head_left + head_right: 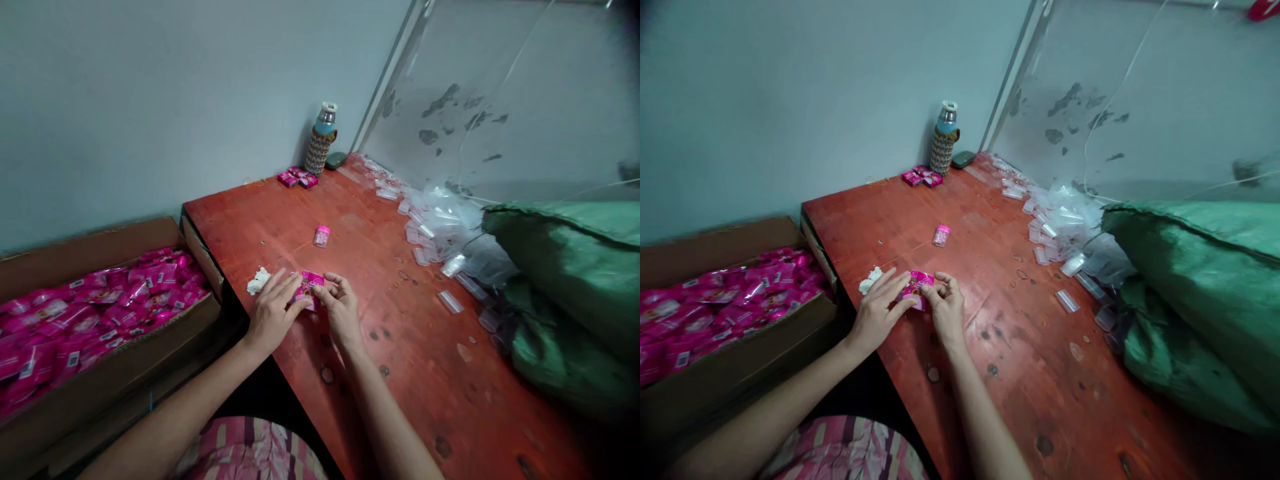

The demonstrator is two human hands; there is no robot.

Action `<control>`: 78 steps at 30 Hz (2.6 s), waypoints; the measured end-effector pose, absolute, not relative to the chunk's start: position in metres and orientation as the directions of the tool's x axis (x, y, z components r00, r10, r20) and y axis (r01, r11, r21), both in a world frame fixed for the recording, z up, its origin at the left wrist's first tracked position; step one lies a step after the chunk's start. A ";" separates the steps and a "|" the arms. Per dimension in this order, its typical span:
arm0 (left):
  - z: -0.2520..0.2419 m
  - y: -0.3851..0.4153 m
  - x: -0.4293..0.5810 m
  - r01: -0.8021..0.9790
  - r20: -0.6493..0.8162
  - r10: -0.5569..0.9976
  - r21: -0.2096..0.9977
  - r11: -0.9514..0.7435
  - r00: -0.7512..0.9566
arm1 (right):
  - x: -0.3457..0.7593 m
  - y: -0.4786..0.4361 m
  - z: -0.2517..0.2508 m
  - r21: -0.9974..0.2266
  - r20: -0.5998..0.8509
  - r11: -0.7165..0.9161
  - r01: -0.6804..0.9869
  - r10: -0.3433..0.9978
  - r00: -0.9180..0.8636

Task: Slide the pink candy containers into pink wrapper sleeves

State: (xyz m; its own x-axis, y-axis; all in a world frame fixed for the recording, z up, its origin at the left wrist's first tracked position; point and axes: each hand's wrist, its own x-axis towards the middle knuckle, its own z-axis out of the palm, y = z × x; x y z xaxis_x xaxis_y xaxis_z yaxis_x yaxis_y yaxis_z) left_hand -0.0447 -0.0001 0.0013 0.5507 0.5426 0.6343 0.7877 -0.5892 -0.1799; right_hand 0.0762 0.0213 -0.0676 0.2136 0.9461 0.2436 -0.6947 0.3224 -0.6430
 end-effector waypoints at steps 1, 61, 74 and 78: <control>0.004 0.000 -0.044 0.803 0.621 0.616 -0.038 -0.595 0.485 | 0.077 0.021 -0.066 -0.648 0.242 0.323 -0.690 0.946 0.216; 0.028 -0.007 -0.020 -0.475 -0.050 0.998 0.879 0.026 -0.037 | 0.046 -0.037 -0.057 -0.705 0.215 0.185 -0.685 0.976 0.042; 0.024 -0.008 -0.019 -0.458 -0.073 0.997 0.887 0.050 -0.032 | 0.038 -0.038 -0.058 -0.663 0.215 0.197 -0.722 0.974 0.068; 0.023 -0.010 -0.018 -0.385 -0.059 0.998 0.921 0.056 0.005 | 0.039 -0.036 -0.057 -0.669 0.206 0.192 -0.718 0.976 0.069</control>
